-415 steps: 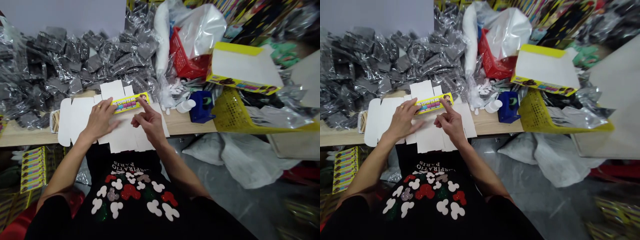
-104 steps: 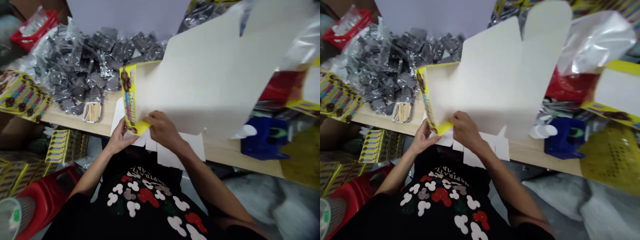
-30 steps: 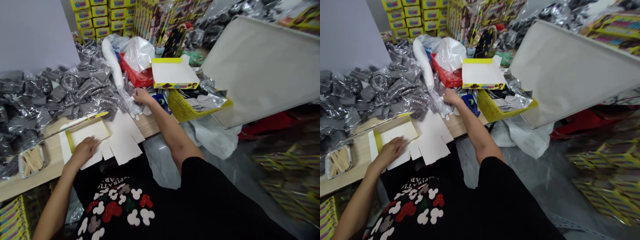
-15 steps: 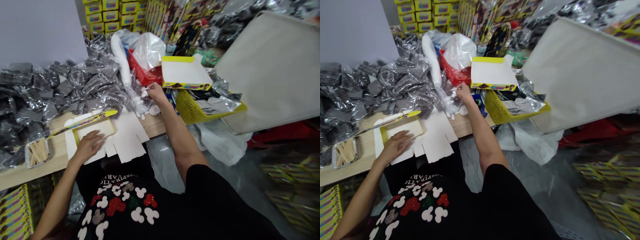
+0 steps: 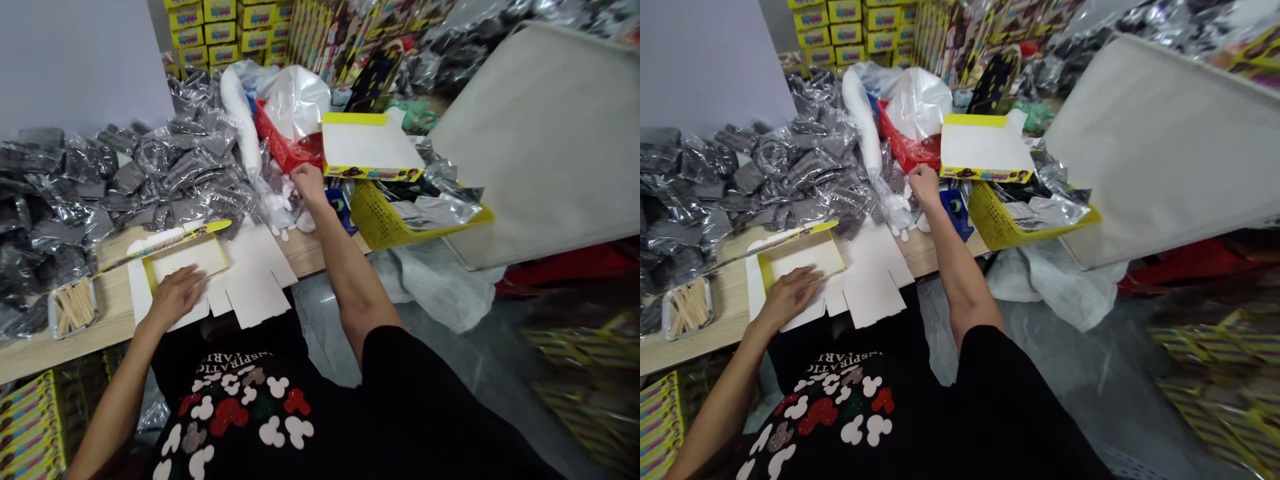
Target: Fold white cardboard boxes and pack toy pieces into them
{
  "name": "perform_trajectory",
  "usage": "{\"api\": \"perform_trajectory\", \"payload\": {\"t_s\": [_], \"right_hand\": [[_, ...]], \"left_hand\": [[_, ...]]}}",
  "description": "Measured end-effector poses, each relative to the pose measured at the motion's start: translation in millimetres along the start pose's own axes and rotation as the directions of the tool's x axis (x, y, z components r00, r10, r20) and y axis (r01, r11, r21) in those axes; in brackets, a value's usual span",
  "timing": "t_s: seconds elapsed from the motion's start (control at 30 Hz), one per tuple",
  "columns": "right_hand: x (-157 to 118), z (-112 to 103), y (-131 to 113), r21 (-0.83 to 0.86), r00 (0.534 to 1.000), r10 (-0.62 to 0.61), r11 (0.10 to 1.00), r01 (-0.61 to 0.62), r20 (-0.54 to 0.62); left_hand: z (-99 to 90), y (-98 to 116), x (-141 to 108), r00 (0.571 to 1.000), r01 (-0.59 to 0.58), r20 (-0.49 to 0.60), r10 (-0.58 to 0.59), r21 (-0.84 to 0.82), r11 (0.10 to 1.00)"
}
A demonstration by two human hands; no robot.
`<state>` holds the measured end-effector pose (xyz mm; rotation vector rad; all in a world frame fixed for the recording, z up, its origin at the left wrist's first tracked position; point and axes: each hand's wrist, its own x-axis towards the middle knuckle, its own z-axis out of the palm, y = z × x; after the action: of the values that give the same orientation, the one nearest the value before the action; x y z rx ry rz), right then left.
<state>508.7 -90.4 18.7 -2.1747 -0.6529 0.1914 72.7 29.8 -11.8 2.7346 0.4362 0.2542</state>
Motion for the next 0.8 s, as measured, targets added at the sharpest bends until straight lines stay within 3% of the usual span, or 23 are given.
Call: {"api": "perform_trajectory", "payload": {"t_s": [0.07,0.17,0.2,0.23,0.3,0.33,0.37,0.43,0.5,0.6,0.7,0.73,0.8], "right_hand": [[-11,0,-9,-0.154,0.988,-0.153,0.976,0.154,0.014],[-32,15,-33,-0.3,0.9,-0.333,0.861,0.412,0.282],[-39,24,-42,-0.314,0.87,-0.342,0.833,0.456,0.356],[-46,35,-51,-0.329,0.856,-0.336,0.818,0.472,0.394],[-56,58,-68,-0.374,0.874,-0.284,0.819,0.436,0.395],[-59,68,-76,-0.402,0.89,-0.244,0.824,0.4,0.386],[-61,77,-83,-0.425,0.9,-0.203,0.827,0.369,0.386],[-62,87,-95,-0.456,0.902,-0.135,0.826,0.331,0.411],[-64,83,-103,-0.478,0.9,-0.102,0.819,0.317,0.424],[-76,46,-101,-0.533,0.912,-0.084,0.789,0.306,0.401],[-102,-20,-78,-0.544,0.888,-0.127,0.75,0.377,0.441],[-112,-42,-70,-0.518,0.86,-0.143,0.746,0.419,0.49],[-133,-75,-57,-0.258,0.694,-0.241,0.806,0.533,0.679]], "left_hand": [[-6.7,8,-5,0.997,-0.003,-0.083,0.001,-0.021,1.0],[-15.0,16,-19,0.948,0.088,-0.302,-0.098,-0.048,0.995],[-16.5,16,-25,0.898,0.169,-0.401,-0.18,-0.062,0.984],[-17.5,15,-30,0.818,0.273,-0.505,-0.277,-0.084,0.958],[-18.7,8,-37,0.624,0.46,-0.651,-0.433,-0.141,0.876],[-19.5,2,-39,0.566,0.515,-0.673,-0.476,-0.161,0.842],[-20.5,-4,-38,0.555,0.54,-0.663,-0.502,-0.172,0.824],[-23.2,-20,-33,0.636,0.527,-0.561,-0.53,-0.186,0.829],[-25.3,-36,-24,0.717,0.506,-0.43,-0.549,-0.222,0.833],[-22.2,-56,-13,0.744,0.53,-0.309,-0.592,-0.268,0.805],[-9.8,-69,-9,0.733,0.54,-0.286,-0.617,-0.308,0.783],[-4.5,-72,-8,0.727,0.538,-0.292,-0.622,-0.321,0.78],[5.7,-78,-8,0.713,0.534,-0.306,-0.631,-0.345,0.772]]}}
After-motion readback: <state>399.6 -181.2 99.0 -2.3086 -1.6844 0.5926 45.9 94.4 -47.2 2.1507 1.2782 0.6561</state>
